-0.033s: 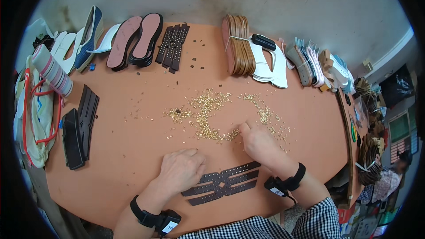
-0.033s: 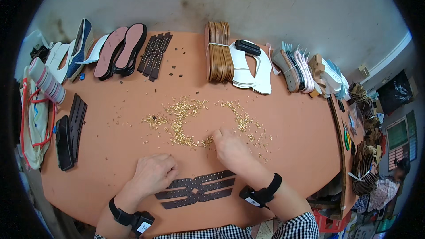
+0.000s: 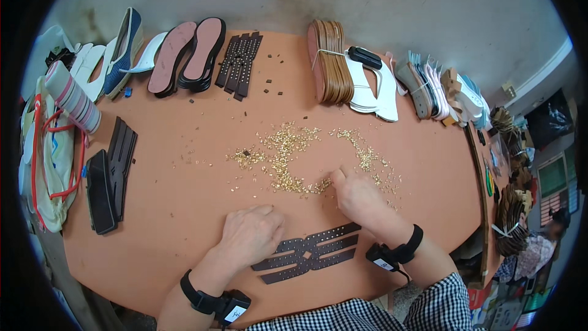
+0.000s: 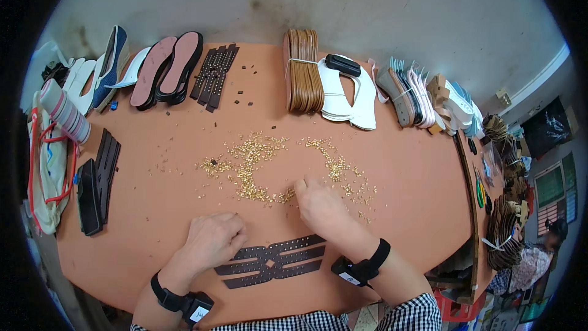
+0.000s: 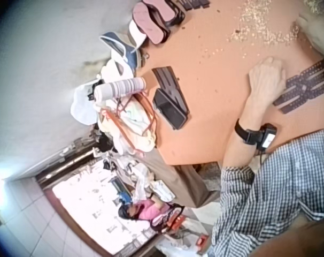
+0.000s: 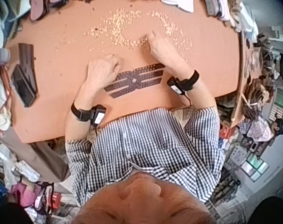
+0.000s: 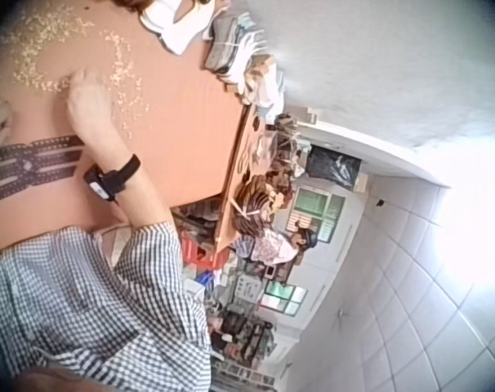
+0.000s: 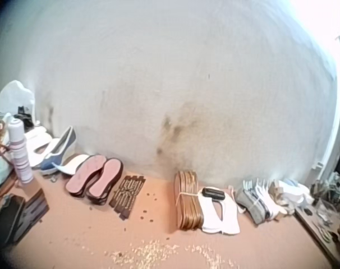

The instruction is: Attaching small decorative studs to leather shoe straps for assembly.

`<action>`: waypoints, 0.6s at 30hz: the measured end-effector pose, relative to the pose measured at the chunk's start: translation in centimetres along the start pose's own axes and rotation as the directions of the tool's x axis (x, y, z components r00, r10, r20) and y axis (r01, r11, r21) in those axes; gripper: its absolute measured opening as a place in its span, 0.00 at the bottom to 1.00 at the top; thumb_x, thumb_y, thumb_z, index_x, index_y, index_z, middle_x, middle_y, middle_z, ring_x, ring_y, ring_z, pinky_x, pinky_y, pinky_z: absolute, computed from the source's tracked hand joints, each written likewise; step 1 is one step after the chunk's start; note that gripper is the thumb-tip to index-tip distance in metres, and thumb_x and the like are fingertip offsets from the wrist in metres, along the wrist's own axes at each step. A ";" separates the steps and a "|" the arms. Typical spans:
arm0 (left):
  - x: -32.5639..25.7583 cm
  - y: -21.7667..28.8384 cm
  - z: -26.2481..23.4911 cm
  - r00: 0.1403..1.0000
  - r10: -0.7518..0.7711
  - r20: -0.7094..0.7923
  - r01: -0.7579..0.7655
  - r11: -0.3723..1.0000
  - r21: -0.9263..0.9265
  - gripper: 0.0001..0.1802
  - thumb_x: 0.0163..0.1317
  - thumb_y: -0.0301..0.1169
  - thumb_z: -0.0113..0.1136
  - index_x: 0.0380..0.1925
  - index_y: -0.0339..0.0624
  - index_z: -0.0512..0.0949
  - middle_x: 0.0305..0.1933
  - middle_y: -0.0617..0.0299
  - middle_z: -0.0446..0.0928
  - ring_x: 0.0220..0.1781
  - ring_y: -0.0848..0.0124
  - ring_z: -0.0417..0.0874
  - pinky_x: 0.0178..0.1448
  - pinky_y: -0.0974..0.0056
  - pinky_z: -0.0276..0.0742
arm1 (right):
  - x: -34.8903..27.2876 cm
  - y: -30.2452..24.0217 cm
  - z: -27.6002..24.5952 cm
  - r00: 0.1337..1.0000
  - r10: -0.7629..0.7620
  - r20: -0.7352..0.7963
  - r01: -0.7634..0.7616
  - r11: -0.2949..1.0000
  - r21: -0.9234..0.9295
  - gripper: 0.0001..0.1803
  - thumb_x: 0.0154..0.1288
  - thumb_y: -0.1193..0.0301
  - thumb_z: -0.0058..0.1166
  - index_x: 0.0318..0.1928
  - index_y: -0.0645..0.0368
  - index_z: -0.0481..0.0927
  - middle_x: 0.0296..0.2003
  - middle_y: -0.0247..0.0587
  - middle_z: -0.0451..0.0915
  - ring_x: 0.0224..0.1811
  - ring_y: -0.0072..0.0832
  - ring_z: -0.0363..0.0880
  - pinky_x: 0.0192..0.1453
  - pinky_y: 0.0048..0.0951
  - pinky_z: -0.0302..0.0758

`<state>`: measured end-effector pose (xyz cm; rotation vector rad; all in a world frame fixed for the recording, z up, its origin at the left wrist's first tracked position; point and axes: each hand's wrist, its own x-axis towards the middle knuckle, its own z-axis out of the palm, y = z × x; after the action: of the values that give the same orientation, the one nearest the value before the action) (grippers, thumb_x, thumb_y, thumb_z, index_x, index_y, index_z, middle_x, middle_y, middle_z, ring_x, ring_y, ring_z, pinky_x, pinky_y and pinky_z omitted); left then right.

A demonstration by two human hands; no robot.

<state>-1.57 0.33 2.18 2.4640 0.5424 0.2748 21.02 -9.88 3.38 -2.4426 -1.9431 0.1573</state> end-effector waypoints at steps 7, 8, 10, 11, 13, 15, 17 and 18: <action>-0.1 -0.2 0.2 1.000 0.016 -0.018 -0.016 1.000 -0.002 0.06 0.54 0.31 0.58 0.24 0.41 0.75 0.28 0.56 0.76 0.31 0.55 0.81 0.33 0.53 0.77 | 0.3 0.5 0.2 0.994 -0.109 0.006 0.109 0.982 -0.156 0.08 0.54 0.76 0.50 0.35 0.65 0.69 0.31 0.52 0.72 0.27 0.46 0.79 0.30 0.42 0.77; -0.1 -0.3 0.4 0.999 0.023 -0.035 -0.022 1.000 0.014 0.05 0.53 0.31 0.58 0.24 0.43 0.75 0.27 0.57 0.76 0.31 0.56 0.81 0.32 0.54 0.76 | 0.3 0.4 0.3 0.993 -0.117 0.005 0.116 0.978 -0.173 0.09 0.54 0.76 0.50 0.35 0.64 0.69 0.30 0.52 0.72 0.26 0.46 0.78 0.30 0.42 0.77; 0.0 -0.5 0.8 0.997 0.037 -0.069 -0.034 0.998 0.048 0.04 0.51 0.32 0.60 0.24 0.46 0.76 0.26 0.61 0.77 0.30 0.59 0.81 0.30 0.57 0.74 | 0.2 0.2 0.3 0.992 -0.124 0.011 0.123 0.964 -0.235 0.09 0.55 0.75 0.50 0.36 0.64 0.69 0.31 0.53 0.72 0.25 0.46 0.78 0.29 0.41 0.77; 0.1 -0.5 0.8 0.997 0.037 -0.072 -0.034 0.998 0.053 0.04 0.52 0.32 0.60 0.24 0.46 0.76 0.26 0.61 0.77 0.30 0.59 0.81 0.30 0.57 0.74 | 0.2 0.1 0.2 0.992 -0.122 0.022 0.123 0.953 -0.276 0.08 0.55 0.75 0.50 0.36 0.64 0.69 0.31 0.53 0.73 0.25 0.45 0.78 0.30 0.40 0.77; 0.0 -0.6 1.0 0.997 0.031 -0.076 -0.026 0.998 0.063 0.04 0.52 0.32 0.60 0.24 0.46 0.75 0.26 0.61 0.77 0.30 0.59 0.81 0.30 0.57 0.74 | 0.3 0.1 0.3 0.995 -0.089 0.041 0.096 0.964 -0.248 0.07 0.57 0.76 0.48 0.36 0.63 0.69 0.31 0.54 0.73 0.25 0.45 0.78 0.30 0.40 0.77; 0.1 -0.6 1.0 0.997 0.028 -0.074 -0.023 0.998 0.058 0.05 0.52 0.32 0.60 0.24 0.46 0.75 0.26 0.61 0.77 0.30 0.59 0.81 0.30 0.57 0.74 | 0.5 0.8 0.1 0.998 -0.021 0.064 0.028 0.992 -0.119 0.05 0.60 0.77 0.47 0.36 0.63 0.69 0.30 0.53 0.74 0.25 0.46 0.77 0.30 0.39 0.76; 0.0 -0.7 1.0 0.997 0.031 -0.073 -0.027 0.998 0.053 0.05 0.52 0.32 0.60 0.24 0.45 0.75 0.26 0.61 0.77 0.30 0.59 0.80 0.30 0.57 0.74 | -0.6 0.9 -0.2 0.991 -0.103 -0.089 0.103 0.995 -0.003 0.05 0.61 0.75 0.46 0.37 0.63 0.69 0.28 0.52 0.75 0.24 0.48 0.77 0.28 0.42 0.75; -0.1 -0.6 0.9 0.997 0.028 -0.074 -0.025 0.998 0.054 0.05 0.52 0.32 0.60 0.24 0.45 0.75 0.26 0.61 0.77 0.30 0.59 0.80 0.31 0.57 0.74 | -1.1 0.8 -0.3 0.976 -0.142 -0.167 0.153 0.987 0.053 0.06 0.62 0.74 0.46 0.37 0.64 0.68 0.27 0.52 0.75 0.23 0.50 0.77 0.27 0.44 0.75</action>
<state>-1.61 0.26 1.12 2.5222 0.5553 0.3684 21.55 -11.08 3.73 -2.1847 -2.0040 0.0180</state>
